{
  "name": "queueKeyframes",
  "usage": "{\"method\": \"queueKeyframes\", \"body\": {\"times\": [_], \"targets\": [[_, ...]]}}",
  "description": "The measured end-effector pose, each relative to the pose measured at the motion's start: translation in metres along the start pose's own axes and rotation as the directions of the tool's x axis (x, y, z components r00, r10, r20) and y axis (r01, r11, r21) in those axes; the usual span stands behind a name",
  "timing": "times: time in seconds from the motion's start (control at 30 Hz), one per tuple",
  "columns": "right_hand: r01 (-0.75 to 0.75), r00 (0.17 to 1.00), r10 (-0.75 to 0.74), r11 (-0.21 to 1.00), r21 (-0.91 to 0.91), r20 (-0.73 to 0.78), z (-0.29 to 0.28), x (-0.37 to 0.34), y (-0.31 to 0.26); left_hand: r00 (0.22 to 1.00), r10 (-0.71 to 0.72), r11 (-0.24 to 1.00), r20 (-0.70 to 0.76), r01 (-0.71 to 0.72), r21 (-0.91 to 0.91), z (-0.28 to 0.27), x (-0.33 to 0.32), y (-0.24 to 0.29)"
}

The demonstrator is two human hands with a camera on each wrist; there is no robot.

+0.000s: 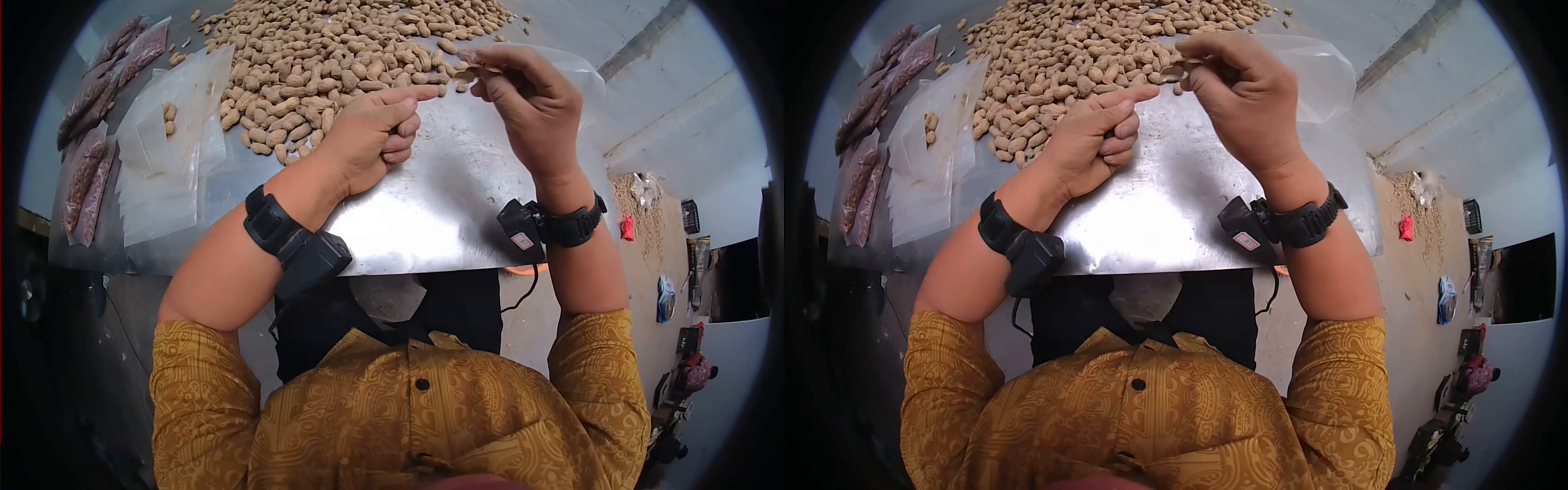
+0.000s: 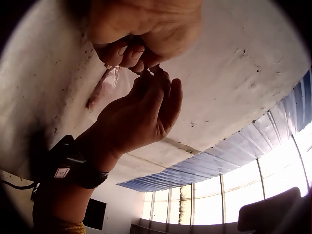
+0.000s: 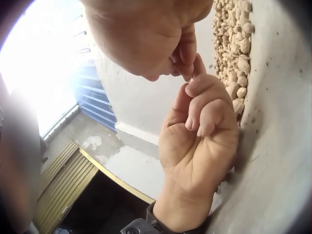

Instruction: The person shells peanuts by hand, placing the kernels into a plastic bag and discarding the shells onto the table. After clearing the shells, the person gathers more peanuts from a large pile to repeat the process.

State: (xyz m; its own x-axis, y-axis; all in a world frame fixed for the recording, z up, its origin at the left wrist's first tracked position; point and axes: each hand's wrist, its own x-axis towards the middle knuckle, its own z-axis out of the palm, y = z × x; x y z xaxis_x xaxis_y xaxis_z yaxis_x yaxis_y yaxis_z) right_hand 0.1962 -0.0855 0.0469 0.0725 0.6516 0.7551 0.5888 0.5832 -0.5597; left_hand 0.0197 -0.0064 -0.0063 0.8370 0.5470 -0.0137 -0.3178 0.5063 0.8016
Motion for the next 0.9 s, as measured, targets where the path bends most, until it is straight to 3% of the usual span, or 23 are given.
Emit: {"method": "queueKeyframes", "body": {"times": [0.03, 0.1, 0.2, 0.3, 0.4, 0.47, 0.5, 0.53, 0.63, 0.7, 0.77, 0.9], "targets": [[-0.03, 0.999, 0.032, 0.999, 0.034, -0.041, -0.018, 0.0, -0.005, 0.996, 0.03, 0.999, -0.088, -0.028, 0.02, 0.003, -0.002, 0.001], [-0.017, 0.983, 0.011, 0.999, -0.03, -0.183, -0.069, 0.0, -0.003, 0.99, 0.094, 0.995, -0.106, -0.089, 0.043, 0.0, -0.002, 0.003], [-0.169, 0.926, 0.058, 0.948, -0.271, -0.374, -0.156, -0.009, 0.019, 0.97, 0.155, 0.985, -0.187, -0.137, 0.106, 0.002, 0.0, 0.003], [-0.432, 0.86, 0.217, 0.79, -0.436, -0.461, -0.24, -0.034, 0.054, 0.966, 0.171, 0.981, -0.196, -0.149, 0.12, 0.002, 0.002, 0.002], [-0.659, 0.752, 0.484, 0.516, -0.547, -0.448, -0.278, -0.056, 0.074, 0.96, 0.185, 0.98, -0.211, -0.163, 0.117, 0.002, 0.003, 0.001], [-0.653, 0.747, 0.498, 0.423, -0.629, -0.441, -0.283, -0.059, 0.078, 0.955, 0.2, 0.978, -0.217, -0.182, 0.1, 0.003, 0.003, 0.0], [-0.643, 0.746, 0.505, 0.377, -0.666, -0.434, -0.279, -0.056, 0.078, 0.954, 0.21, 0.977, -0.216, -0.198, 0.078, 0.002, 0.003, 0.0], [-0.614, 0.783, 0.441, 0.435, -0.658, -0.439, -0.266, -0.047, 0.072, 0.951, 0.221, 0.975, -0.216, -0.214, 0.056, 0.001, 0.003, 0.001], [-0.408, 0.906, 0.276, 0.775, -0.483, -0.322, -0.205, -0.013, 0.038, 0.939, 0.248, 0.967, -0.239, -0.254, 0.006, -0.004, 0.006, 0.001], [-0.187, 0.978, 0.145, 0.923, -0.335, -0.147, -0.146, 0.005, 0.011, 0.932, 0.253, 0.962, -0.258, -0.272, -0.037, -0.007, 0.008, 0.002], [-0.138, 0.988, 0.152, 0.957, -0.256, 0.034, -0.09, 0.016, -0.009, 0.927, 0.259, 0.956, -0.271, -0.285, -0.063, -0.008, 0.009, 0.004], [0.012, 0.866, 0.239, 0.868, -0.496, 0.44, -0.016, 0.038, 0.018, 0.928, 0.245, 0.955, -0.28, -0.281, -0.094, -0.011, 0.008, 0.003]]}}
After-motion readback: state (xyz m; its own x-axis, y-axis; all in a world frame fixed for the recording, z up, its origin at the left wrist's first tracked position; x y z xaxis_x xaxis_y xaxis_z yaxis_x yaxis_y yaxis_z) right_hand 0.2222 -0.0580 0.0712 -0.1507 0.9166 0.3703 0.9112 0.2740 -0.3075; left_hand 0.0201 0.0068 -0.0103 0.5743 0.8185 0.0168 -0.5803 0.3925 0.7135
